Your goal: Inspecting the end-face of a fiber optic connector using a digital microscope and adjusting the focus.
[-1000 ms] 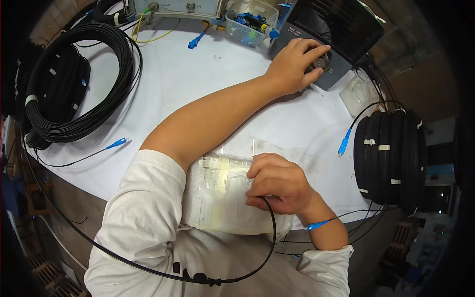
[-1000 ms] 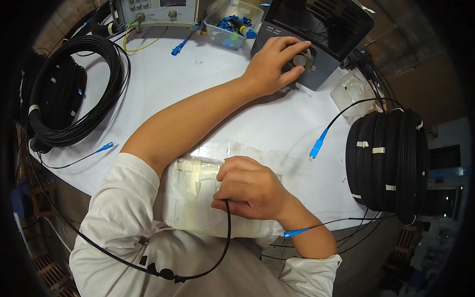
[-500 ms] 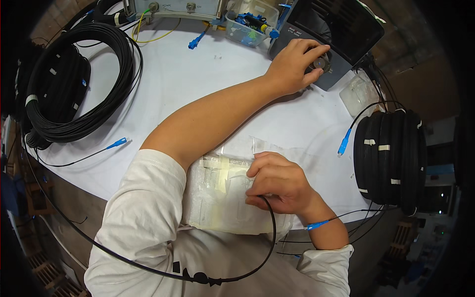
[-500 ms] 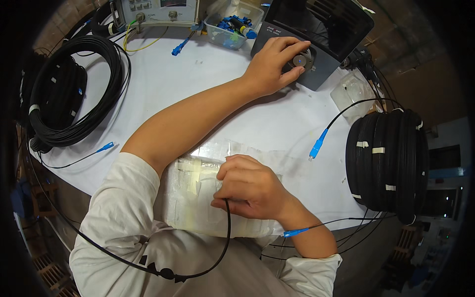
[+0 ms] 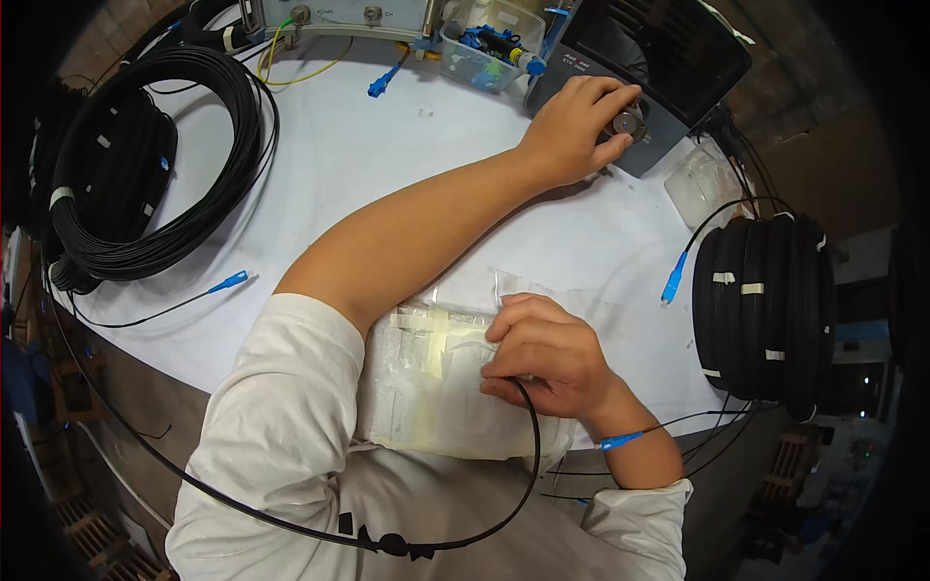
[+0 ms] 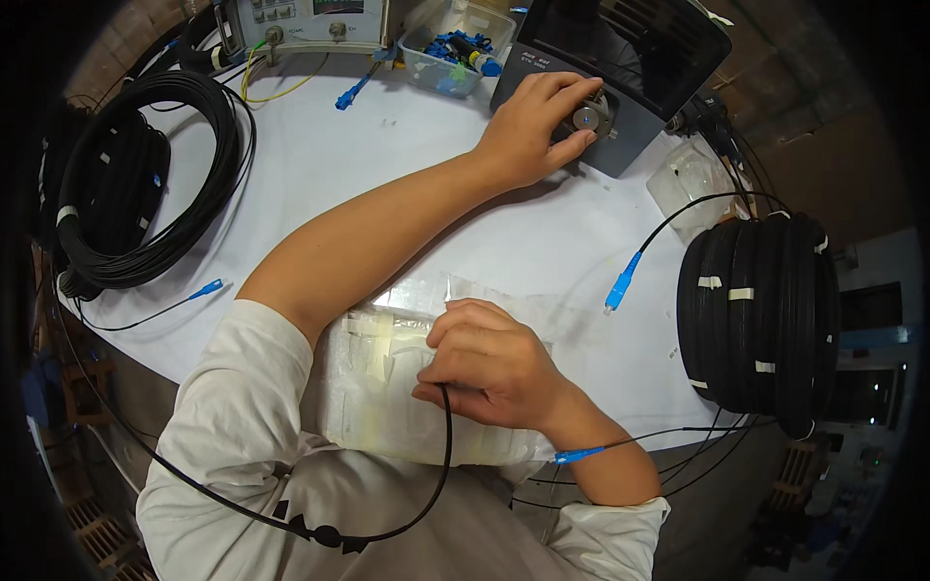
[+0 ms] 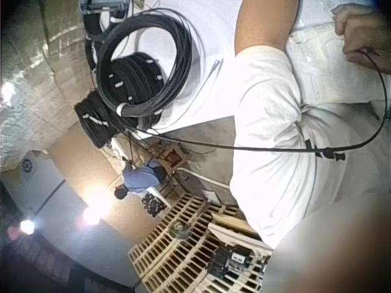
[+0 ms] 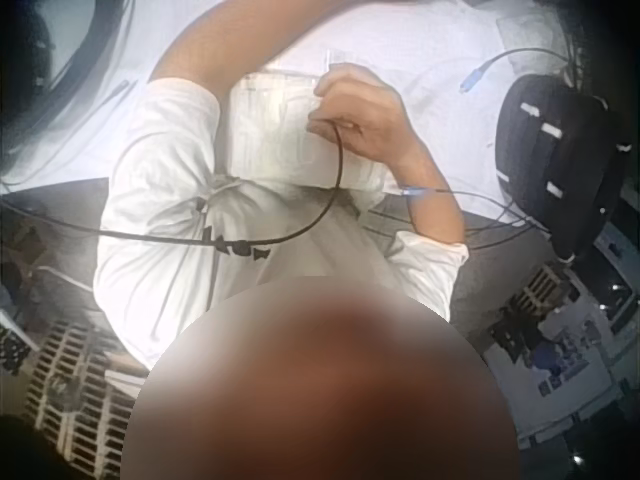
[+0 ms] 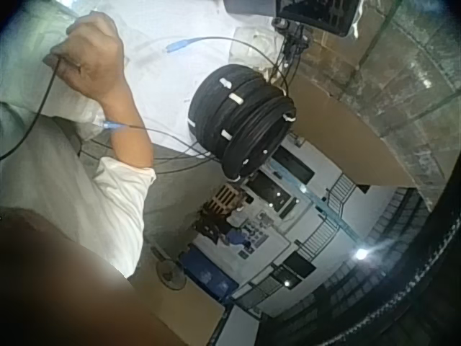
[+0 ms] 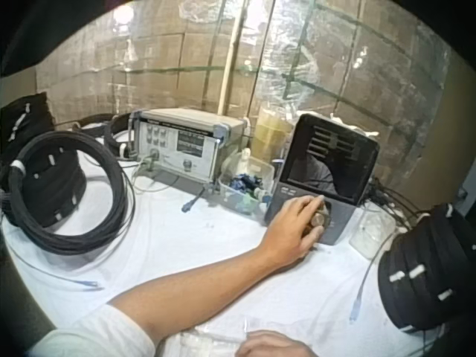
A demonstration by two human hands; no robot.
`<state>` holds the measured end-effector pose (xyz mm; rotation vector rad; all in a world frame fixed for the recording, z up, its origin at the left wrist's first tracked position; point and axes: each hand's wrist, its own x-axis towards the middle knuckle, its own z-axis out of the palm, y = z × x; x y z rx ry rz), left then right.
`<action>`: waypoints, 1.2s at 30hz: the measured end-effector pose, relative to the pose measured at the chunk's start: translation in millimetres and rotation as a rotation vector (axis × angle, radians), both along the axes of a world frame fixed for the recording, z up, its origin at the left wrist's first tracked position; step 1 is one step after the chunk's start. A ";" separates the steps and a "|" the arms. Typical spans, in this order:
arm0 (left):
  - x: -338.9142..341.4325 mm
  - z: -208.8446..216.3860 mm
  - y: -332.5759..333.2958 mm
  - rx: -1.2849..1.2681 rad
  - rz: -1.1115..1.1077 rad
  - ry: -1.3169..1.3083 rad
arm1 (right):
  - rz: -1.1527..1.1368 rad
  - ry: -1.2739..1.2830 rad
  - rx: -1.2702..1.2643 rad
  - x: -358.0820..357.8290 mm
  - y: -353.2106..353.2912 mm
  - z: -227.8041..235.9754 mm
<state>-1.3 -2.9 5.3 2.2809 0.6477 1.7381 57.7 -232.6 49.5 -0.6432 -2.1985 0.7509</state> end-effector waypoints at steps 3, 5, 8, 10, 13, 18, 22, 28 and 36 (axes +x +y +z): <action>0.8 -1.1 0.7 -0.009 -0.003 -0.029 | 0.034 -0.005 -0.010 0.6 0.3 0.0; 0.4 -0.8 0.9 -0.003 -0.004 -0.030 | 0.065 0.024 -0.049 1.2 -0.3 -1.6; -1.0 0.5 0.1 0.024 -0.013 0.015 | 0.001 0.033 -0.023 0.0 -0.2 -0.8; -1.4 1.2 -1.1 0.029 0.000 0.037 | 0.013 0.020 -0.022 -0.1 -0.8 -0.3; -0.3 -0.2 -0.1 0.002 -0.004 -0.034 | 0.049 0.020 -0.027 -0.3 0.2 -1.0; -0.8 1.0 -1.0 0.008 -0.007 0.001 | -0.001 0.013 0.003 -0.6 -0.1 -0.9; -1.6 1.2 -0.3 0.032 0.002 0.031 | 0.046 0.021 -0.020 -0.6 -0.6 -0.8; 0.0 -0.5 0.0 -0.005 -0.017 -0.036 | 0.009 0.016 -0.005 -1.5 -0.6 0.6; -1.6 1.4 -1.1 0.017 -0.007 0.023 | -0.012 0.034 -0.016 -1.5 -1.0 -0.1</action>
